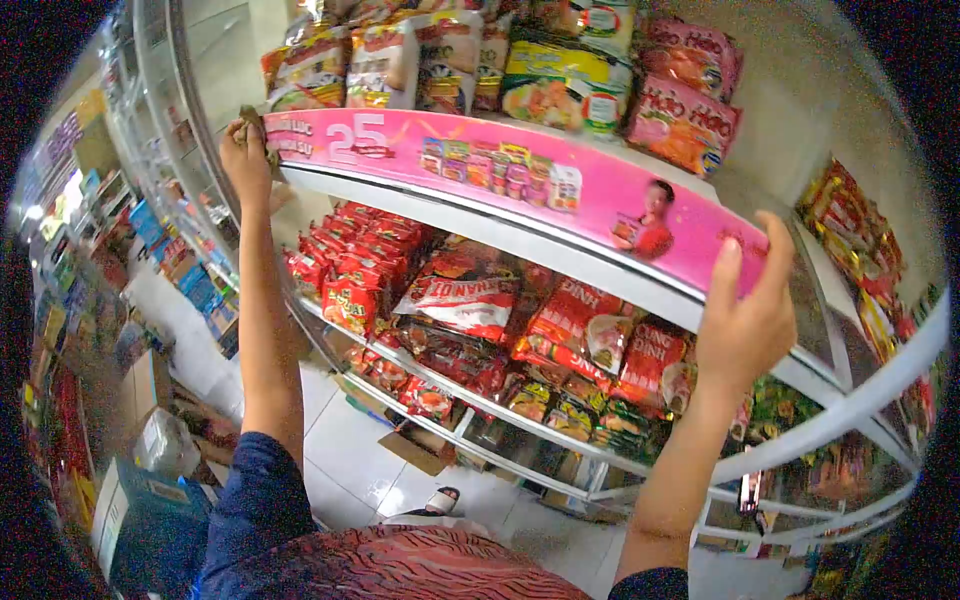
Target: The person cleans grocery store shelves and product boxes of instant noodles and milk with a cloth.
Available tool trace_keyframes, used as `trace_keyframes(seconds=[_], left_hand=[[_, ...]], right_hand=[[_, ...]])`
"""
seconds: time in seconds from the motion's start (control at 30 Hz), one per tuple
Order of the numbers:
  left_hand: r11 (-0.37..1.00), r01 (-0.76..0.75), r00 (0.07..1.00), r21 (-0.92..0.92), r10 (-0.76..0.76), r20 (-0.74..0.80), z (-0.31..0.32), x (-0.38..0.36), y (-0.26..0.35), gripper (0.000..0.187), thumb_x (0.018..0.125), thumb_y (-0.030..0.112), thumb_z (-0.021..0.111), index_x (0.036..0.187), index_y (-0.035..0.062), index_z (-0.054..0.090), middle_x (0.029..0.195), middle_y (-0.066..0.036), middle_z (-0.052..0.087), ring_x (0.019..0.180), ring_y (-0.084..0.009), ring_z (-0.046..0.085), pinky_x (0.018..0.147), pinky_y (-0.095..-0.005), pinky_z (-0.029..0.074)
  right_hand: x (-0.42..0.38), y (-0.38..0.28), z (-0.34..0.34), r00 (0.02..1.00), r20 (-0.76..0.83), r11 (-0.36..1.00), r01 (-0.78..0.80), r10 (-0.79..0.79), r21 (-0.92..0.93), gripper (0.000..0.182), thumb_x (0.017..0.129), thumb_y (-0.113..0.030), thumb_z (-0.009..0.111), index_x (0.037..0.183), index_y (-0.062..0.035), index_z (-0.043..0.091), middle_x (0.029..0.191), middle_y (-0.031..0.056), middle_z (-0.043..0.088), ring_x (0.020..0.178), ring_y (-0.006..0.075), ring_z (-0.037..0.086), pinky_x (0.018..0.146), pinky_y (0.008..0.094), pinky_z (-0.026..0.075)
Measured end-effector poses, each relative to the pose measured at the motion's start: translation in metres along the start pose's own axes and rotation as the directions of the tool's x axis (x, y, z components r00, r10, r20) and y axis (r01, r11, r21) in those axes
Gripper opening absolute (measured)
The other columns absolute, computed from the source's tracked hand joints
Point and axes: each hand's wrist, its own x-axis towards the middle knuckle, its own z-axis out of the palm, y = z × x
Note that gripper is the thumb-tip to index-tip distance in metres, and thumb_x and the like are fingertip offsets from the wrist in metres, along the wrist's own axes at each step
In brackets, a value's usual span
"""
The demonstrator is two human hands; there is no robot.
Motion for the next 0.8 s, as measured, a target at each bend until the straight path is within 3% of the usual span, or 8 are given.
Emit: trace_keyframes(seconds=[0.1, 0.2, 0.23, 0.3, 0.37, 0.63, 0.7, 0.8], left_hand=[[0.998, -0.013, 0.999, 0.068, 0.017, -0.047, 0.004, 0.003, 0.009, 0.024, 0.081, 0.016, 0.051, 0.1, 0.0014, 0.052, 0.093, -0.02, 0.053, 0.09, -0.034, 0.049, 0.08, -0.0424, 0.036], [0.667, -0.556, 0.824, 0.496, 0.518, 0.229, 0.017, -0.018, -0.002, 0.029, 0.073, 0.007, 0.047, 0.099, -0.0007, 0.053, 0.096, -0.023, 0.053, 0.093, -0.0373, 0.047, 0.082, -0.0459, 0.036], [0.701, -0.564, 0.824, 0.437, 0.514, 0.238, 0.011, -0.029, 0.032, 0.028, 0.073, 0.009, 0.049, 0.099, -0.001, 0.053, 0.097, -0.022, 0.052, 0.094, -0.0358, 0.045, 0.083, -0.0441, 0.035], [0.97, 0.011, 0.993, -0.241, 0.018, 0.12, -0.002, -0.055, 0.132, 0.028, 0.078, 0.016, 0.053, 0.102, 0.003, 0.052, 0.097, -0.018, 0.051, 0.096, -0.0318, 0.045, 0.084, -0.0402, 0.035], [0.956, -0.001, 0.956, -0.292, 0.086, 0.28, -0.016, -0.082, 0.2, 0.032, 0.074, 0.019, 0.059, 0.101, 0.0042, 0.052, 0.095, -0.014, 0.05, 0.092, -0.0311, 0.044, 0.083, -0.0396, 0.035], [0.73, -0.383, 0.863, -0.567, 0.502, 0.064, 0.009, -0.17, 0.376, 0.046, 0.051, 0.029, 0.065, 0.09, 0.01, 0.05, 0.09, -0.013, 0.045, 0.086, -0.0321, 0.044, 0.07, -0.0456, 0.036], [0.702, -0.366, 0.867, -0.611, 0.496, 0.05, 0.004, -0.176, 0.392, 0.035, 0.058, 0.025, 0.059, 0.086, 0.0065, 0.049, 0.082, -0.012, 0.045, 0.077, -0.03, 0.045, 0.065, -0.0412, 0.037], [0.666, -0.237, 0.843, -0.707, 0.502, 0.19, -0.024, -0.168, 0.38, 0.032, 0.068, 0.028, 0.056, 0.089, 0.0053, 0.049, 0.082, -0.013, 0.046, 0.078, -0.0271, 0.046, 0.068, -0.0376, 0.038]], right_hand=[[0.002, 0.0, 0.0, 0.999, -0.015, 0.999, 0.032, -0.032, 0.016, 0.031, 0.085, -0.029, 0.048, 0.113, -0.0165, 0.05, 0.095, 0.0136, 0.061, 0.082, 0.0322, 0.06, 0.067, 0.0406, 0.044], [0.0, 0.005, 0.001, 0.999, 0.042, 0.999, -0.031, 0.031, 0.006, 0.032, 0.084, -0.032, 0.048, 0.113, -0.0182, 0.049, 0.098, 0.0141, 0.06, 0.084, 0.034, 0.059, 0.067, 0.0426, 0.044], [0.001, 0.006, 0.001, 0.995, 0.076, 0.998, -0.057, 0.057, -0.004, 0.032, 0.085, -0.033, 0.047, 0.113, -0.0183, 0.049, 0.099, 0.0141, 0.06, 0.085, 0.0347, 0.058, 0.067, 0.0432, 0.043], [0.001, 0.008, 0.001, 0.992, 0.105, 0.998, -0.067, 0.067, -0.001, 0.033, 0.086, -0.034, 0.045, 0.116, -0.0197, 0.046, 0.101, 0.0141, 0.059, 0.086, 0.0359, 0.057, 0.068, 0.0444, 0.043], [0.003, 0.004, -0.005, 0.978, 0.175, 0.994, -0.109, 0.112, -0.027, 0.035, 0.086, -0.035, 0.046, 0.119, -0.0217, 0.043, 0.102, 0.0139, 0.059, 0.087, 0.0358, 0.057, 0.068, 0.0445, 0.042], [0.0, 0.058, 0.013, 0.925, 0.377, 0.995, 0.074, -0.041, -0.074, 0.053, 0.081, -0.025, 0.051, 0.131, -0.018, 0.032, 0.118, 0.0183, 0.05, 0.102, 0.0386, 0.049, 0.082, 0.0441, 0.039], [0.004, 0.022, -0.022, 0.927, 0.331, 0.907, 0.023, -0.176, 0.42, 0.056, 0.079, -0.017, 0.049, 0.132, -0.0121, 0.031, 0.122, 0.0186, 0.046, 0.111, 0.0338, 0.044, 0.093, 0.0396, 0.034], [-0.002, 0.013, -0.038, 0.913, 0.154, 0.802, 0.24, -0.378, 0.546, 0.053, 0.079, -0.009, 0.045, 0.13, -0.0054, 0.032, 0.131, 0.0174, 0.035, 0.121, 0.0297, 0.035, 0.1, 0.0404, 0.026]])
